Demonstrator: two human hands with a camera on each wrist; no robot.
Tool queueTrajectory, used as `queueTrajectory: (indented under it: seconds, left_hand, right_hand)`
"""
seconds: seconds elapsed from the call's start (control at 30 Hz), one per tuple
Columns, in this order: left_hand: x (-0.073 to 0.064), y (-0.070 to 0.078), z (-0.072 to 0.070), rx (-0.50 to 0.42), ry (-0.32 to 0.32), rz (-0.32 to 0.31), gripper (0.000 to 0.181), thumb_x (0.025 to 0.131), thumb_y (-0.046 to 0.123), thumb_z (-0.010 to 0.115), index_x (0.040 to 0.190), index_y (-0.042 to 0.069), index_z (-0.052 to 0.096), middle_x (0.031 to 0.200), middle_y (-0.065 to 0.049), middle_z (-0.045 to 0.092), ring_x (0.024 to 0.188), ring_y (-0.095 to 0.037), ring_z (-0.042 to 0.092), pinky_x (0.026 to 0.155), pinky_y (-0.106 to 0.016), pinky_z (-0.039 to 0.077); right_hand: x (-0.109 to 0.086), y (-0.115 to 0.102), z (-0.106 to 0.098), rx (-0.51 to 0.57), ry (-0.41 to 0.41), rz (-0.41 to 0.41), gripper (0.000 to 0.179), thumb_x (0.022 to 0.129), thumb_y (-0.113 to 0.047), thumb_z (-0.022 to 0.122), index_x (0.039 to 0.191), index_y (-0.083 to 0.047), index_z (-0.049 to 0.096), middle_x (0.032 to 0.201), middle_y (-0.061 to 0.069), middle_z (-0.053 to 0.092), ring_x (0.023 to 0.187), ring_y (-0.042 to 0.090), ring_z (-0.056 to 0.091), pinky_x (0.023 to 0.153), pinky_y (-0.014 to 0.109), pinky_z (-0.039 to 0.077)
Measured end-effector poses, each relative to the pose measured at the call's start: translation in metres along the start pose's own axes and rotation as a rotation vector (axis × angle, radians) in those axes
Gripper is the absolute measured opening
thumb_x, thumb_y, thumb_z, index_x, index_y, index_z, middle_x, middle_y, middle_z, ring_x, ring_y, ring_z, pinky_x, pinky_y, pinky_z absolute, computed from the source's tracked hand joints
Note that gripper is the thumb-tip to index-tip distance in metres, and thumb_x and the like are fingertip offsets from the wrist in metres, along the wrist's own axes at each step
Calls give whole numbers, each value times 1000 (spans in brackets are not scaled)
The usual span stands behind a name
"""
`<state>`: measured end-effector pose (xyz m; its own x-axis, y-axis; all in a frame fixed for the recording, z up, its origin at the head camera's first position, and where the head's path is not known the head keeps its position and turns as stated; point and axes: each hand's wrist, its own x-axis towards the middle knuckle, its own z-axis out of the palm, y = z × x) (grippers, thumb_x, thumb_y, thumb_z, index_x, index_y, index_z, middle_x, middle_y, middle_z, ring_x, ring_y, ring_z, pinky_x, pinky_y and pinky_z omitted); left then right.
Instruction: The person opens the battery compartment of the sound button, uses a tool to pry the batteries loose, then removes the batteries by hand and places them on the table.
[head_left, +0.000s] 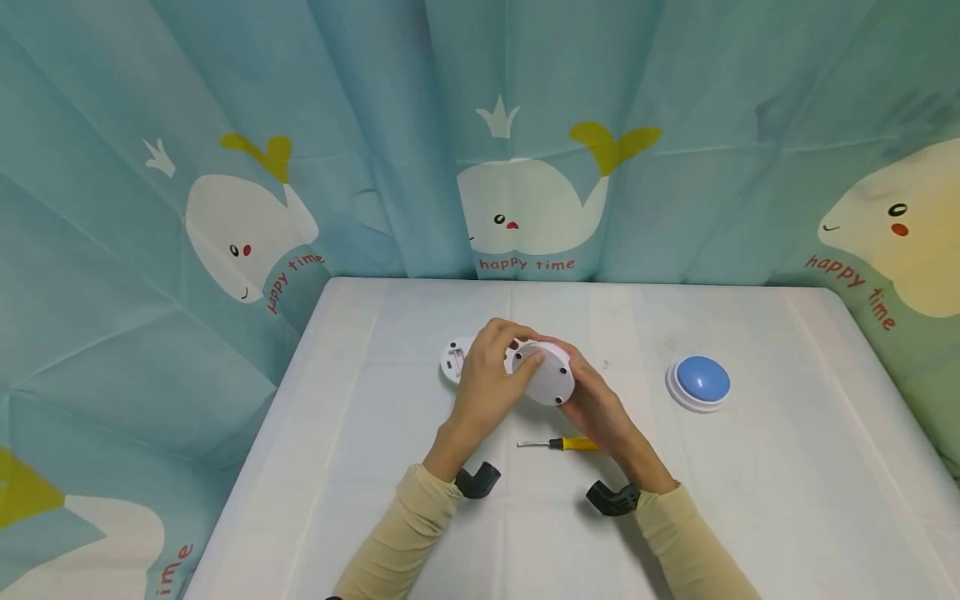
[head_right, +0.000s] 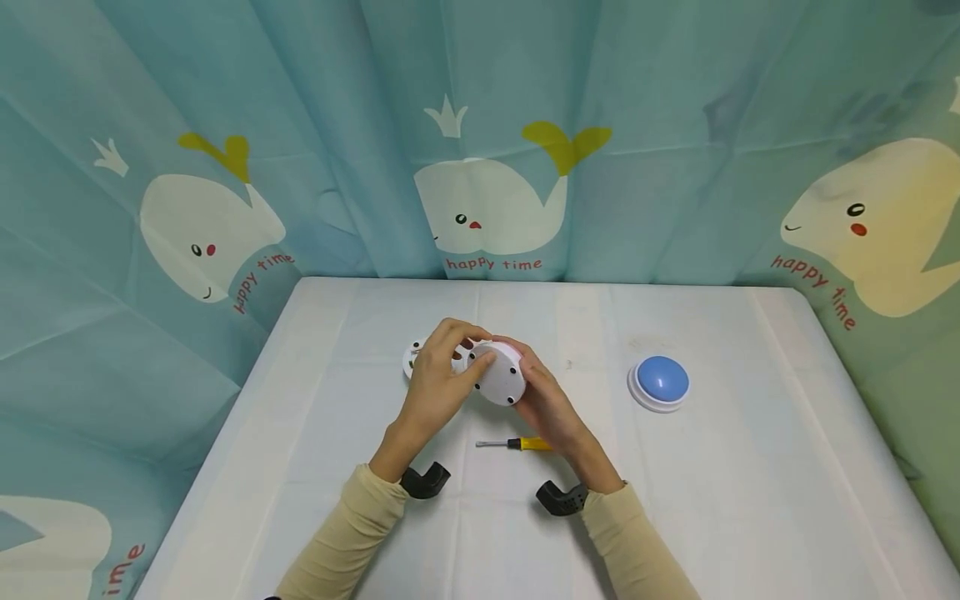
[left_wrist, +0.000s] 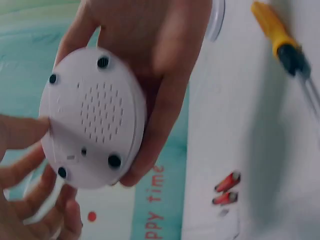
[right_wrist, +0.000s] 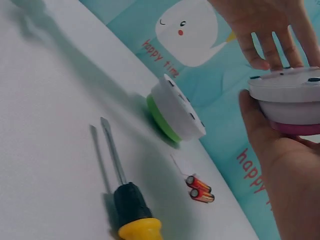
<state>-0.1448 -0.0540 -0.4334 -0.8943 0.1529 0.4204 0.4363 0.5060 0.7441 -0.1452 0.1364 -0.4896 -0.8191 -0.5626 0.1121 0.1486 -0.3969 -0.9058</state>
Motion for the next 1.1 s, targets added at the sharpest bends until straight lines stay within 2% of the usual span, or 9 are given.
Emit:
queueTrajectory:
  seconds: [0.1,0.27,0.4,0.53,0.67,0.77,0.9,1.1]
  left_hand:
    - [-3,3,6,-24,37,-108,28,93,20,80,118,14,71,122,-6,62,109,-28,60,85,-33,50]
    - [-7,6,11,-111,37,-247,35,93,21,79,125,14,66,130,-9,58,114,-29,58,87,-36,55]
    - [-10,6,13,-239,7,-340,38,95,22,77,129,13,63,134,-9,57,116,-26,57,87,-33,55]
    - [-13,6,13,-385,-26,-422,39,96,18,73,132,11,60,137,-11,55,122,-30,56,91,-31,50]
    - [-12,5,13,-521,-48,-478,41,94,10,70,133,6,58,138,-17,53,125,-35,56,96,-37,57]
    - [-11,2,14,-600,-64,-507,42,93,7,66,133,3,55,138,-21,51,125,-38,57,94,-45,62]
    - [-10,-1,16,-634,-74,-511,42,93,6,64,133,1,53,138,-22,50,124,-38,58,95,-48,61]
    - [-10,-4,19,-659,-71,-523,39,93,8,64,129,0,52,136,-20,51,118,-30,60,92,-40,62]
  right_hand:
    - [1,3,1,-43,64,-14,48,113,-30,24,159,-22,32,154,-5,40,130,13,47,104,25,48]
    - [0,8,-1,-98,146,-52,48,110,-25,37,158,-24,35,153,-5,38,133,16,43,108,25,49]
    - [-2,10,-2,-111,171,-106,50,107,-22,47,157,-24,39,154,-2,40,137,16,43,111,26,49]
    - [-3,12,-5,-143,173,-140,52,104,-17,52,154,-23,42,153,-2,44,135,16,46,112,27,50]
    - [-4,14,-7,-179,151,-169,53,102,-10,52,153,-20,43,153,-1,45,135,17,47,111,25,49]
    - [-3,14,-8,-200,136,-192,54,100,-6,52,152,-18,44,154,0,44,136,18,47,110,25,50]
    - [-3,14,-9,-236,137,-206,56,98,-2,52,151,-15,44,154,0,44,134,20,47,106,25,51]
    - [-2,14,-8,-306,164,-195,58,95,-2,57,151,-5,43,153,2,48,130,21,49,97,24,51]
